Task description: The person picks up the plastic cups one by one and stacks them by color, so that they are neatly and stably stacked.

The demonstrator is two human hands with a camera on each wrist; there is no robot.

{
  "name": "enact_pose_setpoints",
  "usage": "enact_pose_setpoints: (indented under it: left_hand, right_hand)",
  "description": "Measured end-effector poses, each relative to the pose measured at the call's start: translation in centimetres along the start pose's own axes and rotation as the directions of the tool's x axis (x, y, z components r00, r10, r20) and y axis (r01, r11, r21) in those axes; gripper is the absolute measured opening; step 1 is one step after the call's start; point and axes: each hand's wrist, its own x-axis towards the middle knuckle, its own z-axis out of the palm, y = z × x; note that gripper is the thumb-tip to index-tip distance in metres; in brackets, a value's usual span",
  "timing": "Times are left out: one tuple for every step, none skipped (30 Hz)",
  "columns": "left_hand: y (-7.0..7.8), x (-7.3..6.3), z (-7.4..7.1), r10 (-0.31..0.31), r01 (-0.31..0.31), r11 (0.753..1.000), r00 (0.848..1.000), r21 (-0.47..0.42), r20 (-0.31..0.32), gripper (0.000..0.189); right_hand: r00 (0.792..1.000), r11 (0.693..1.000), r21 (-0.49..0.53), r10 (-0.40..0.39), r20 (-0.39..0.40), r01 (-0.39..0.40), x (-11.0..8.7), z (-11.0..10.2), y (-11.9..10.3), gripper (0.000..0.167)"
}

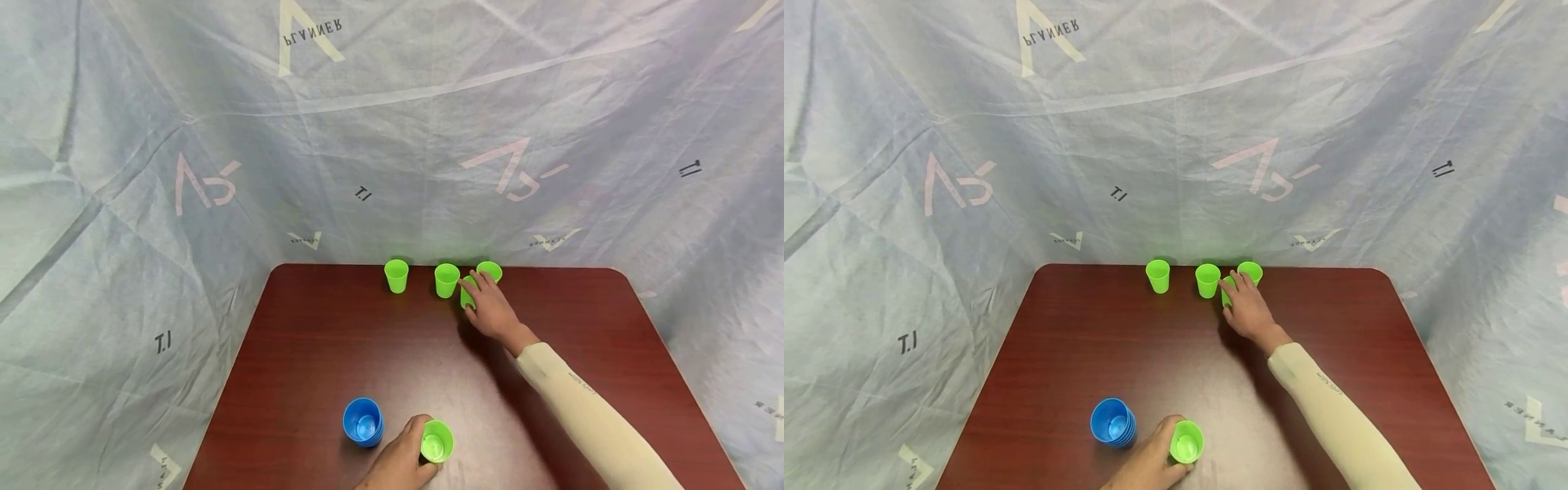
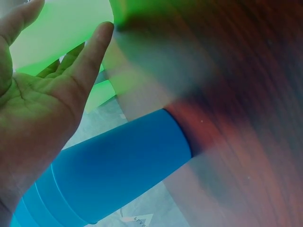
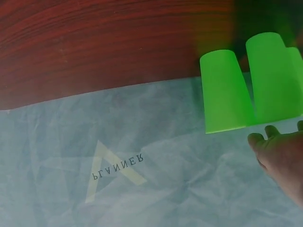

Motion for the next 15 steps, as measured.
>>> enact_pose_setpoints:
  left_hand:
    - [-0.01,0.01,0.02,0.003,-0.003,1.0,1.0,0.003,-0.003,0.065]
    - [-0.02,0.0,0.04,0.008,-0.008,1.0,1.0,0.004,-0.004,0.065]
    - [-0.04,-0.01,0.04,0.013,-0.013,1.0,1.0,0.005,-0.006,0.065]
    - [-0.05,0.0,0.04,0.018,-0.018,1.0,1.0,0.006,-0.008,0.064]
    - [-0.07,0.0,0.04,0.023,-0.023,1.0,1.0,0.006,-0.009,0.064]
    - [-0.09,-0.01,0.04,0.027,-0.027,1.0,1.0,0.005,-0.009,0.064]
    - [-0.11,-0.01,0.04,0.029,-0.029,1.0,1.0,0.004,-0.009,0.064]
    - [-0.12,-0.01,0.03,0.031,-0.031,1.0,0.999,0.001,-0.007,0.064]
    - [-0.13,0.0,0.03,0.032,-0.032,0.999,0.999,-0.001,-0.006,0.064]
    - [-0.14,0.01,0.02,0.03,-0.03,1.0,1.0,-0.004,-0.004,0.063]
    - [-0.14,0.01,0.02,0.027,-0.027,1.0,1.0,-0.005,-0.003,0.064]
    - [-0.13,0.01,0.0,0.023,-0.023,1.0,1.0,-0.006,-0.001,0.064]
    - [-0.13,0.03,-0.01,0.02,-0.02,1.0,1.0,-0.01,0.0,0.064]
    - [-0.13,0.04,-0.02,0.016,-0.016,1.0,1.0,-0.012,0.001,0.064]
    - [-0.14,0.06,-0.02,0.012,-0.012,1.0,1.0,-0.011,0.001,0.064]
  right_hand:
    - [1.0,1.0,-0.004,0.001,0.001,-0.001,0.06,0.05,0.09,0.063]
    - [1.0,1.0,-0.011,0.0,-0.002,0.0,0.11,0.13,0.18,0.063]
    - [1.0,1.0,-0.018,-0.005,-0.006,0.005,0.14,0.19,0.26,0.063]
    - [1.0,1.0,-0.023,-0.009,-0.012,0.009,0.17,0.26,0.33,0.063]
    - [1.0,0.999,-0.029,-0.014,-0.018,0.013,0.18,0.32,0.38,0.063]
    - [1.0,0.999,-0.034,-0.018,-0.024,0.017,0.19,0.39,0.44,0.062]
    - [0.999,0.999,-0.04,-0.021,-0.03,0.02,0.2,0.43,0.48,0.062]
    - [0.999,0.999,-0.044,-0.022,-0.035,0.021,0.2,0.47,0.49,0.061]
    - [0.999,0.999,-0.048,-0.021,-0.038,0.019,0.18,0.48,0.49,0.059]
    - [0.999,0.999,-0.048,-0.017,-0.038,0.015,0.17,0.49,0.46,0.058]
    - [0.999,0.999,-0.049,-0.014,-0.039,0.012,0.15,0.5,0.41,0.057]
    - [0.999,0.999,-0.045,-0.009,-0.036,0.007,0.13,0.51,0.34,0.056]
    - [0.999,0.999,-0.034,-0.004,-0.034,0.003,0.11,0.5,0.25,0.055]
    - [1.0,1.0,-0.025,-0.002,-0.03,0.002,0.08,0.54,0.14,0.054]
    - [1.0,1.0,-0.018,-0.003,-0.027,0.002,0.06,0.58,0.05,0.053]
